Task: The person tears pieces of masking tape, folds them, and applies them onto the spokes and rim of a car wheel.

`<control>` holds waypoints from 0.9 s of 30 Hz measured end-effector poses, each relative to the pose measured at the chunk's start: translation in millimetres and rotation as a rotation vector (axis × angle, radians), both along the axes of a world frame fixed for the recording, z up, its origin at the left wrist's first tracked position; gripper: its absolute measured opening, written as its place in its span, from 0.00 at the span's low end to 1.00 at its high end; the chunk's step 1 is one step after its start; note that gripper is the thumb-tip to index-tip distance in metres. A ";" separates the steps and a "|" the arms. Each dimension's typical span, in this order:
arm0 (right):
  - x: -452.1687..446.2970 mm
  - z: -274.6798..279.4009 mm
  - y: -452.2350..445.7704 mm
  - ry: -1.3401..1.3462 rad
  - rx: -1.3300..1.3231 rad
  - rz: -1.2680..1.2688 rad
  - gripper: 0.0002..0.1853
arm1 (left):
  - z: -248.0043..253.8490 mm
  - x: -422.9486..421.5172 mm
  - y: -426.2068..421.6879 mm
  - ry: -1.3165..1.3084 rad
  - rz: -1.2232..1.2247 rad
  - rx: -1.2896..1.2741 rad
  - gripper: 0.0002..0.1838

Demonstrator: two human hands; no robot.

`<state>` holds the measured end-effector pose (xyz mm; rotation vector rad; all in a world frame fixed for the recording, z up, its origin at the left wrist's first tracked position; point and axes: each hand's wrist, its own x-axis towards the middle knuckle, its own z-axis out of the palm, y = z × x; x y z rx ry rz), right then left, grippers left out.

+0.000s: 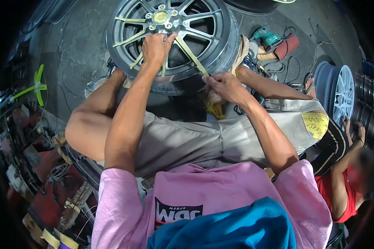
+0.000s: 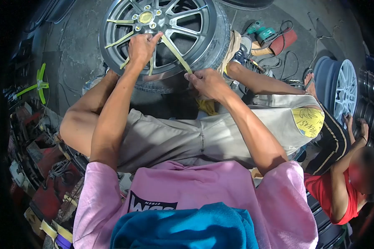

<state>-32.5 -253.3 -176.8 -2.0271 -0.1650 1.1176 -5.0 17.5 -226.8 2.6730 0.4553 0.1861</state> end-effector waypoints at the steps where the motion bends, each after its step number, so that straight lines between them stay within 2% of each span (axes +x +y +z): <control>1: -0.1 -4.6 1.1 -0.019 0.006 0.005 0.26 | 2.0 -0.6 -1.6 0.055 0.008 -0.015 0.31; 12: 10.6 -0.6 10.1 0.041 -0.015 -0.023 0.25 | -1.3 1.8 -6.5 0.145 0.008 -0.047 0.22; 14: 10.4 2.8 10.6 0.021 -0.021 -0.003 0.25 | 2.1 3.4 0.3 0.168 -0.066 -0.122 0.23; 18: 9.0 -1.6 11.0 0.001 -0.014 -0.004 0.25 | 10.5 3.2 4.3 0.229 0.005 -0.195 0.26; 20: 8.4 0.1 12.0 0.014 0.003 0.000 0.24 | -0.9 2.9 7.1 -0.018 -0.077 -0.051 0.34; 24: 6.2 -14.3 7.1 -0.094 0.108 -0.030 0.25 | 0.2 4.2 4.6 0.011 -0.046 -0.024 0.34; 27: 5.9 -3.9 8.3 -0.036 0.110 -0.026 0.24 | 6.6 3.9 0.1 0.013 -0.038 -0.010 0.34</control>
